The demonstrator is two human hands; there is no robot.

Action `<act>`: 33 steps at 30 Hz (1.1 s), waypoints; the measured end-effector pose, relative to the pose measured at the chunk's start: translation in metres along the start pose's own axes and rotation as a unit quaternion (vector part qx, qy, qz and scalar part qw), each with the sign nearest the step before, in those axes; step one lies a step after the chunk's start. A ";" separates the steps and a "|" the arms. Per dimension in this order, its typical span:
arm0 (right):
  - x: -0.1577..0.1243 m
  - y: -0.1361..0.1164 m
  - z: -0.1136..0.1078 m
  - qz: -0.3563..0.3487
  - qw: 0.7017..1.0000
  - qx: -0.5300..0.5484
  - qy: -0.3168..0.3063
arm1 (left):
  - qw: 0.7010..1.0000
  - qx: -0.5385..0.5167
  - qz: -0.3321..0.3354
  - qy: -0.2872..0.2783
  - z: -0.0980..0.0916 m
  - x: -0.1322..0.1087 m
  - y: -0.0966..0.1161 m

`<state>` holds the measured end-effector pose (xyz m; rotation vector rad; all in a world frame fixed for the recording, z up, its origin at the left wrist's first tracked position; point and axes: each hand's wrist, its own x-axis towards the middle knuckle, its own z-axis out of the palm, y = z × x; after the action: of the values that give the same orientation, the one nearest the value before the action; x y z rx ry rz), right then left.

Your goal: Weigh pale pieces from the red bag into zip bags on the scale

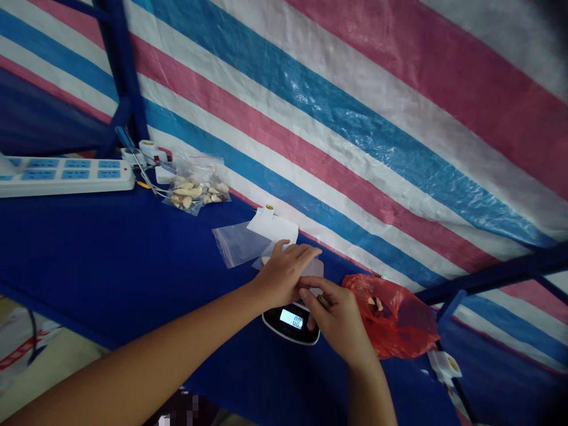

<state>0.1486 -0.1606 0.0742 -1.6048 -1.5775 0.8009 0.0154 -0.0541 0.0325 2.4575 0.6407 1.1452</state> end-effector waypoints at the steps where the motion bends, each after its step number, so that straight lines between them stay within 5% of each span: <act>1: 0.000 0.000 0.000 0.008 1.000 0.008 0.007 | 1.000 -0.001 0.002 -0.001 0.001 0.000 0.000; 9: 0.013 0.014 -0.010 0.044 0.979 0.004 0.201 | 0.999 -0.028 0.028 -0.021 0.002 0.000 0.006; 14: 0.018 0.028 -0.022 0.128 0.966 0.156 0.164 | 0.998 -0.035 0.037 -0.022 0.002 0.001 0.006; 19: 0.017 0.038 -0.035 0.107 0.951 0.253 0.144 | 0.999 -0.028 0.027 -0.010 0.002 0.001 0.004; 33: 0.018 0.029 -0.029 0.044 0.965 0.213 0.144 | 0.998 -0.050 0.033 -0.029 0.003 0.000 0.001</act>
<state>0.1897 -0.1438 0.0662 -1.4047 -1.0503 0.8420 0.0182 -0.0558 0.0314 2.4319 0.4779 1.0991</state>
